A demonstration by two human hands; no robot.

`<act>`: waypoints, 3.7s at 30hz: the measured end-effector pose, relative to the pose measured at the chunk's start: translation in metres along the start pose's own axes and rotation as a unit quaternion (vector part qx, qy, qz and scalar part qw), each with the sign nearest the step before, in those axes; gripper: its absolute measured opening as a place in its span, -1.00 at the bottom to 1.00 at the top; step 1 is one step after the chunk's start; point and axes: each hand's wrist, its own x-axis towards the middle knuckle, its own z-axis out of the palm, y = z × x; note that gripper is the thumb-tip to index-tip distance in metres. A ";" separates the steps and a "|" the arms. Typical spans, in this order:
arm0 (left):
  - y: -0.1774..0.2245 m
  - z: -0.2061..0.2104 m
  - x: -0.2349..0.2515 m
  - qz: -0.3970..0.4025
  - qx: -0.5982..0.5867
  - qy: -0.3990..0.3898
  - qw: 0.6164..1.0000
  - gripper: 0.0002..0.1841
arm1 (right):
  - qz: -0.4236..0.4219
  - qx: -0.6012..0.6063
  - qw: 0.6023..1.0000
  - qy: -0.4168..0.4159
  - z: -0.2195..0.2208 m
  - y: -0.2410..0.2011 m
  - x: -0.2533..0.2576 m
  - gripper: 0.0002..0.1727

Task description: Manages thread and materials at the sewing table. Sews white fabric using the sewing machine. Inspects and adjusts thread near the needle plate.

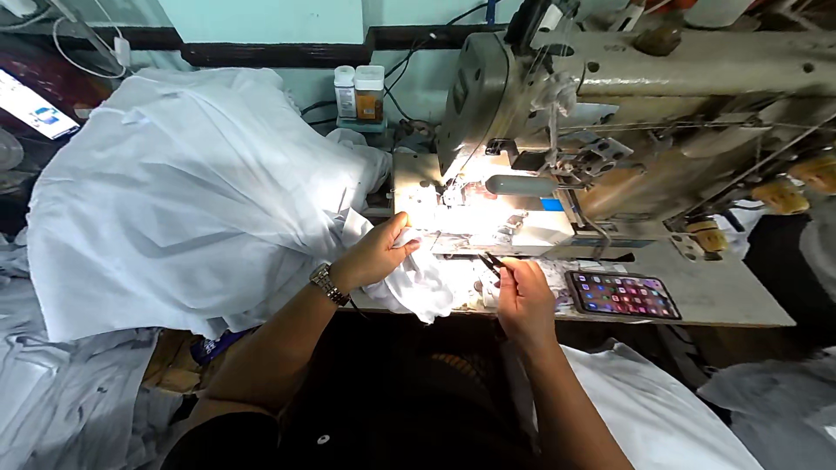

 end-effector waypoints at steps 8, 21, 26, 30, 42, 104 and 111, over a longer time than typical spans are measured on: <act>0.005 0.002 0.002 0.004 0.031 0.002 0.999 -0.88 | -0.100 0.035 0.992 -0.072 0.004 -0.049 0.016 -0.62; 0.002 0.004 0.003 0.000 0.027 -0.005 1.000 -0.89 | -0.150 -0.007 0.985 -0.088 0.019 -0.046 0.022 -0.71; 0.000 0.005 0.004 -0.002 0.029 -0.011 1.000 -0.88 | -0.152 0.003 0.983 -0.099 0.020 -0.044 0.022 -0.70; -0.001 0.006 0.005 -0.002 0.031 -0.016 0.999 -0.87 | -0.150 0.015 0.982 -0.111 0.022 -0.044 0.023 -0.70; -0.005 0.006 0.004 -0.003 0.023 -0.015 1.000 -0.87 | -0.123 0.037 0.988 -0.088 0.020 -0.038 0.020 -0.70; 0.029 -0.002 -0.129 0.108 0.319 0.208 0.918 -0.79 | -0.159 0.127 0.978 -0.042 0.035 -0.079 -0.011 -0.88; 0.000 0.054 -0.146 -0.003 -0.065 0.081 0.995 -0.51 | -0.207 0.113 0.971 -0.036 0.039 -0.092 -0.015 -0.88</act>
